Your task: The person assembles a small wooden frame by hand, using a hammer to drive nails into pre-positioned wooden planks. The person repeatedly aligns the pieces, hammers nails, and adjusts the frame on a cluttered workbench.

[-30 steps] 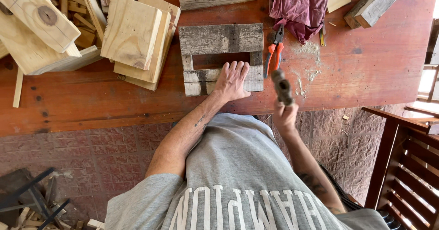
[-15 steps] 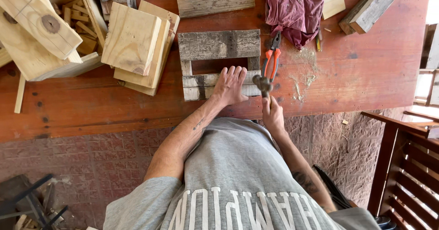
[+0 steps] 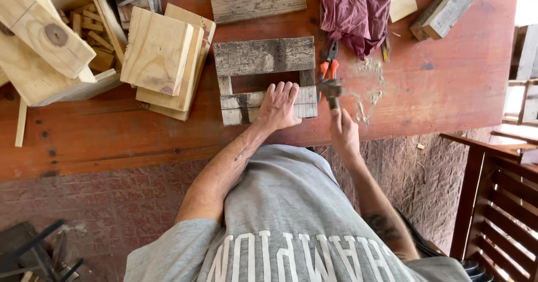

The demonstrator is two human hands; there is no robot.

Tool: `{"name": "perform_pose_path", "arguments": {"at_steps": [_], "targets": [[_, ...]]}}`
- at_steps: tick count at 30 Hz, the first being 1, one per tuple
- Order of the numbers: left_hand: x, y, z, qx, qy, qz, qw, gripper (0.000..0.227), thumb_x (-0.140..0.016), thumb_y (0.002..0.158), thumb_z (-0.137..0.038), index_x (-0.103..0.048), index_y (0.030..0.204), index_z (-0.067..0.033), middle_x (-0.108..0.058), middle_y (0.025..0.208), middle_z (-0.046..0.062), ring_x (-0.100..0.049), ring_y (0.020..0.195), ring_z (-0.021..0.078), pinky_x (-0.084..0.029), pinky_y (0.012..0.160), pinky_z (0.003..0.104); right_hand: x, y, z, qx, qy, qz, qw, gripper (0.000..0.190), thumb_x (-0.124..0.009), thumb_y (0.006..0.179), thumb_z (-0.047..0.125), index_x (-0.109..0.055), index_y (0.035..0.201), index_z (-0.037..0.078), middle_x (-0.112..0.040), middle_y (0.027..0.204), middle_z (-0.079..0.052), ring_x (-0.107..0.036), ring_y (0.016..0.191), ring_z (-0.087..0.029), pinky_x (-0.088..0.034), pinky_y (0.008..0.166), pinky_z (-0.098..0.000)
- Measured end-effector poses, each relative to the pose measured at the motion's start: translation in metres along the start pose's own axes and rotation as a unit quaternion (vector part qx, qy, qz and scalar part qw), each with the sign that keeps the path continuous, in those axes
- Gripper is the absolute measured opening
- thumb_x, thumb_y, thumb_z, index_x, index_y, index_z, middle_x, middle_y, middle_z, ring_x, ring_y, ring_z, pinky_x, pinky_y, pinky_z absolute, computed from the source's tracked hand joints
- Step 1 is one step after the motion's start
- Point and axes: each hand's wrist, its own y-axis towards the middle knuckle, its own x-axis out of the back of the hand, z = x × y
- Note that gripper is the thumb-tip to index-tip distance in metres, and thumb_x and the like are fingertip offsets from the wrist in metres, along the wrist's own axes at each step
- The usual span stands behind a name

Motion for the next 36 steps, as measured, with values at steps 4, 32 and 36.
{"name": "perform_pose_path", "arguments": {"at_steps": [4, 32, 36], "targets": [[-0.003, 0.003, 0.002, 0.000, -0.006, -0.014, 1.000, 0.122, -0.080, 0.072, -0.080, -0.050, 0.162, -0.0023, -0.063, 0.138, 0.015, -0.062, 0.122, 0.0314, -0.045, 0.101, 0.049, -0.028, 0.012, -0.061, 0.099, 0.073, -0.115, 0.986, 0.064, -0.043, 0.127, 0.044, -0.057, 0.070, 0.018, -0.053, 0.051, -0.002, -0.056, 0.053, -0.022, -0.049, 0.059, -0.0377], [-0.024, 0.121, 0.129, -0.166, -0.187, -0.298, 0.921, 0.027, -0.052, 0.116, -0.034, -0.069, 0.129, -0.0184, -0.055, 0.102, 0.004, -0.063, 0.101, 0.0309, -0.055, 0.088, 0.046, 0.030, 0.055, -0.238, 0.040, -0.219, -0.226, 0.948, 0.035, -0.083, 0.119, 0.025, -0.063, 0.142, 0.005, -0.053, 0.120, -0.015, -0.063, 0.112, -0.046, -0.055, 0.100, -0.0579], [0.081, 0.173, 0.236, 0.012, -0.105, -0.349, 0.931, 0.009, -0.079, 0.100, -0.010, -0.084, 0.103, -0.0155, -0.077, 0.097, 0.005, -0.071, 0.094, 0.0273, -0.059, 0.075, 0.043, 0.043, 0.061, -0.199, -0.064, -0.181, -0.142, 0.971, 0.049, -0.086, 0.112, 0.028, -0.062, 0.146, 0.001, -0.063, 0.127, -0.022, -0.066, 0.119, -0.047, -0.053, 0.103, -0.0619]]}}
